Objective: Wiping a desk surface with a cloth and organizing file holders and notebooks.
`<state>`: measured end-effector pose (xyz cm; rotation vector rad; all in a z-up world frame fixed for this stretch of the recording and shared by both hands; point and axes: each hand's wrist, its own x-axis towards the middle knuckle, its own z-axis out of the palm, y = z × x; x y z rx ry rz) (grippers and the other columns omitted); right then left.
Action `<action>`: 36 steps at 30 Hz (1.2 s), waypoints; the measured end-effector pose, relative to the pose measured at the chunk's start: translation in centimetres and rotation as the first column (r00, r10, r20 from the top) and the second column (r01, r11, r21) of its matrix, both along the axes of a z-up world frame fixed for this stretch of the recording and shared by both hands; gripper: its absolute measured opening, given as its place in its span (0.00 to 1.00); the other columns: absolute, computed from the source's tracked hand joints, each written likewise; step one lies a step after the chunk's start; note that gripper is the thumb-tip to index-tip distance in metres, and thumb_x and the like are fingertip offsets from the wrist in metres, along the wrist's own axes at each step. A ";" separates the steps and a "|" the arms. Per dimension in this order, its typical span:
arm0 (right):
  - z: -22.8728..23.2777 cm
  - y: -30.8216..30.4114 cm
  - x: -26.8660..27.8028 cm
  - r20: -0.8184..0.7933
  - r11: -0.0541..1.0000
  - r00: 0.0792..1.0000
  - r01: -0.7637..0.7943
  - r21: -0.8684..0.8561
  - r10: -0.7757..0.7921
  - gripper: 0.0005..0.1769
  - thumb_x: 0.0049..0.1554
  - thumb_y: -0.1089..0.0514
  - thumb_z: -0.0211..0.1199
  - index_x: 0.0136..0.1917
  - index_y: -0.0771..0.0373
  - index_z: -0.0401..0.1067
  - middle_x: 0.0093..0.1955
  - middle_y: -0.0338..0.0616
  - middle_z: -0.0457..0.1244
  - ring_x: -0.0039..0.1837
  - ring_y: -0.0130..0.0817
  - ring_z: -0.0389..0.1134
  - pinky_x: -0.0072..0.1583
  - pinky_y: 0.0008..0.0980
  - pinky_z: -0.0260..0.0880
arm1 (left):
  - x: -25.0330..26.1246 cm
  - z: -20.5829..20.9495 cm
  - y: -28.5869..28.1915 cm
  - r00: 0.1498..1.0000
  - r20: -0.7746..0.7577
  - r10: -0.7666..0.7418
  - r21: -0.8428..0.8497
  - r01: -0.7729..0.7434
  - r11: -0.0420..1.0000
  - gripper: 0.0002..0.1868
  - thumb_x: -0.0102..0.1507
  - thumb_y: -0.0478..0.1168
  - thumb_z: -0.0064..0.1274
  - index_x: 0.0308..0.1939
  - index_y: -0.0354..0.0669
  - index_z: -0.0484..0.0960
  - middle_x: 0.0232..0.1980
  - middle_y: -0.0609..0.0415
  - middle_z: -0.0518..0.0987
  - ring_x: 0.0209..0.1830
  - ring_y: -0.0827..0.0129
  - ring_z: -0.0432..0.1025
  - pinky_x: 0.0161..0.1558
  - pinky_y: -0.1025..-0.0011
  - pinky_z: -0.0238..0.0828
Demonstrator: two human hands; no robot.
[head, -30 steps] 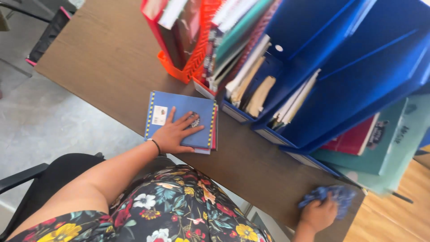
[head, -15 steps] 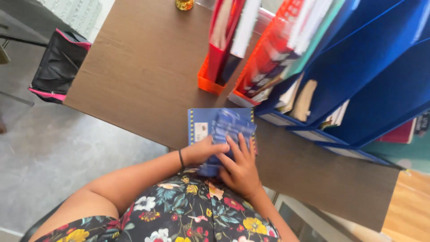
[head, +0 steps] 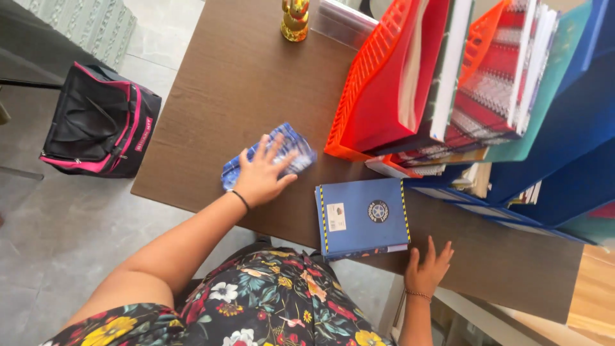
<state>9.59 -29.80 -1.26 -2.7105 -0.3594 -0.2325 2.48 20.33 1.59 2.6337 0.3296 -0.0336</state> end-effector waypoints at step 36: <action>-3.5 2.7 -0.2 -0.001 0.973 0.986 0.166 -0.163 -0.168 0.39 0.62 0.39 0.44 0.79 0.62 0.62 0.83 0.61 0.53 0.83 0.63 0.49 0.74 0.74 0.38 | 13.3 -7.1 18.8 0.927 0.200 0.317 0.283 -0.365 0.887 0.32 0.73 0.56 0.41 0.79 0.51 0.65 0.80 0.36 0.57 0.80 0.40 0.51 0.74 0.36 0.39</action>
